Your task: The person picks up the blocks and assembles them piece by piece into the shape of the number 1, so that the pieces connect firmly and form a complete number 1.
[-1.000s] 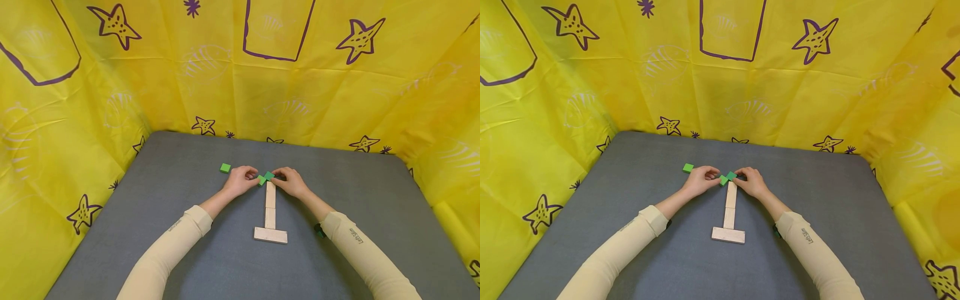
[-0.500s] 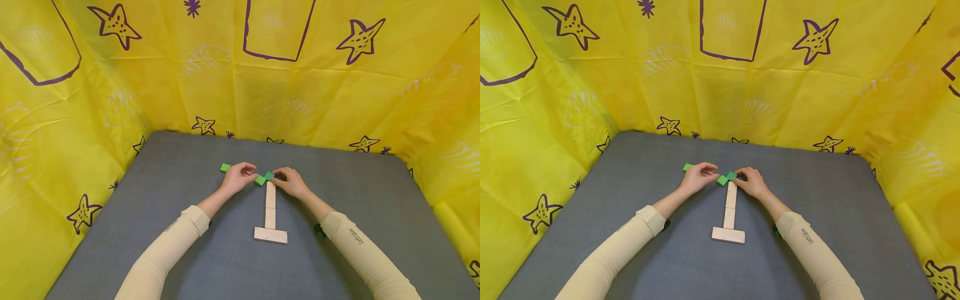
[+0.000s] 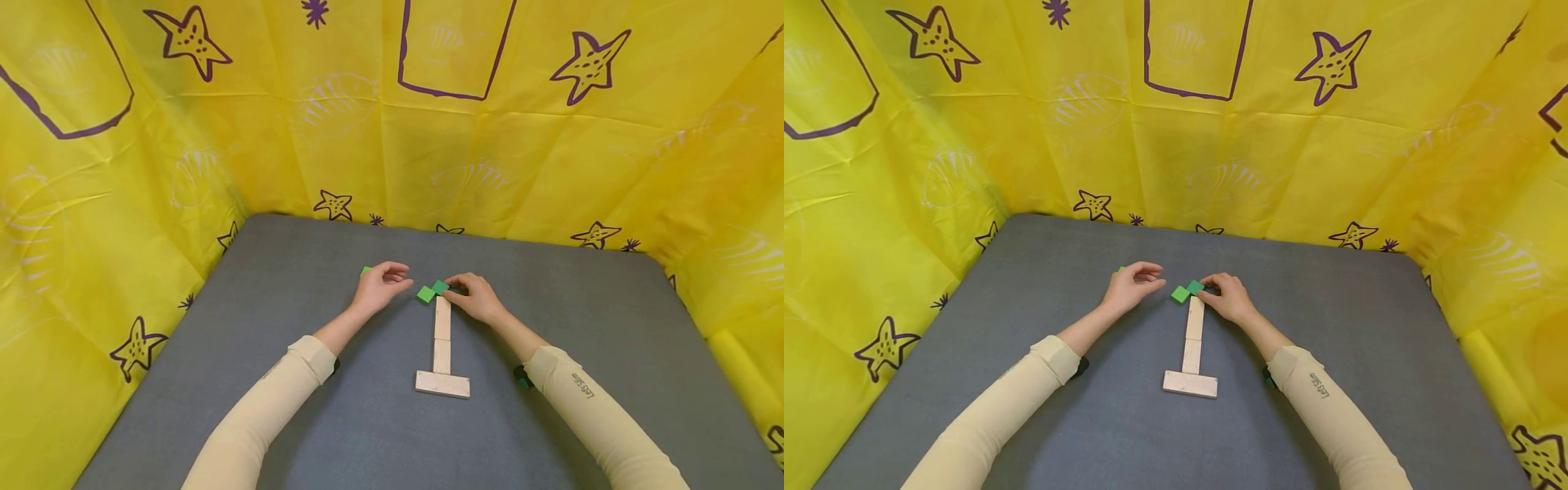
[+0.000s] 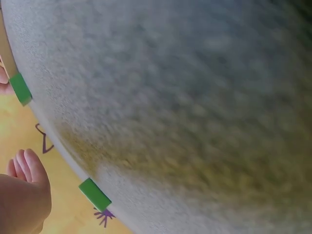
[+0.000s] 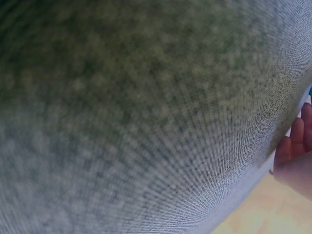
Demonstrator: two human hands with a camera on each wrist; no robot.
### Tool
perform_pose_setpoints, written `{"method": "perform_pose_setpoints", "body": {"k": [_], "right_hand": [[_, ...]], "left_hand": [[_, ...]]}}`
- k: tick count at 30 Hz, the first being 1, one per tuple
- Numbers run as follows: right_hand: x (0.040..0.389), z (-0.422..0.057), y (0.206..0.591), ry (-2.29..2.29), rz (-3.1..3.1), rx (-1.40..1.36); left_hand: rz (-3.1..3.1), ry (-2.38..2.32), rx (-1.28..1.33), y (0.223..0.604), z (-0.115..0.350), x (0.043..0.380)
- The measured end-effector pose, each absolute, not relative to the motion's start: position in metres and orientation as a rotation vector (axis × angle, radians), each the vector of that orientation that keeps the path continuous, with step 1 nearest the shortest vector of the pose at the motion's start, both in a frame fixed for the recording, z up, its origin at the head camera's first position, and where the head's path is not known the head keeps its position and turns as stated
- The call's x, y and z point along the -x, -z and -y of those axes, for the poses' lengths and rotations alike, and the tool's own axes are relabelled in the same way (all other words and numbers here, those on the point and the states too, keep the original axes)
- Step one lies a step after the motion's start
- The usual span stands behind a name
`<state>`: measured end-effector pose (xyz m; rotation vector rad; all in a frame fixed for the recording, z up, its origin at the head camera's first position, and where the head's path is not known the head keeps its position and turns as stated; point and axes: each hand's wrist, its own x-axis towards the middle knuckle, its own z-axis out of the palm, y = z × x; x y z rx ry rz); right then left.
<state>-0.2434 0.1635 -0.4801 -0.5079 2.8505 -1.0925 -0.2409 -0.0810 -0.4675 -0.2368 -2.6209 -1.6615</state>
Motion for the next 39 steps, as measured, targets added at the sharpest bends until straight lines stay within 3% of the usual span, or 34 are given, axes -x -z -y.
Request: {"method": "perform_pose_setpoints", "body": {"k": [39], "right_hand": [[0.244,-0.163,0.481,1.084,-2.858,0.536]], "left_hand": [[2.563,1.643,0.000,0.471,0.137,0.254]]}}
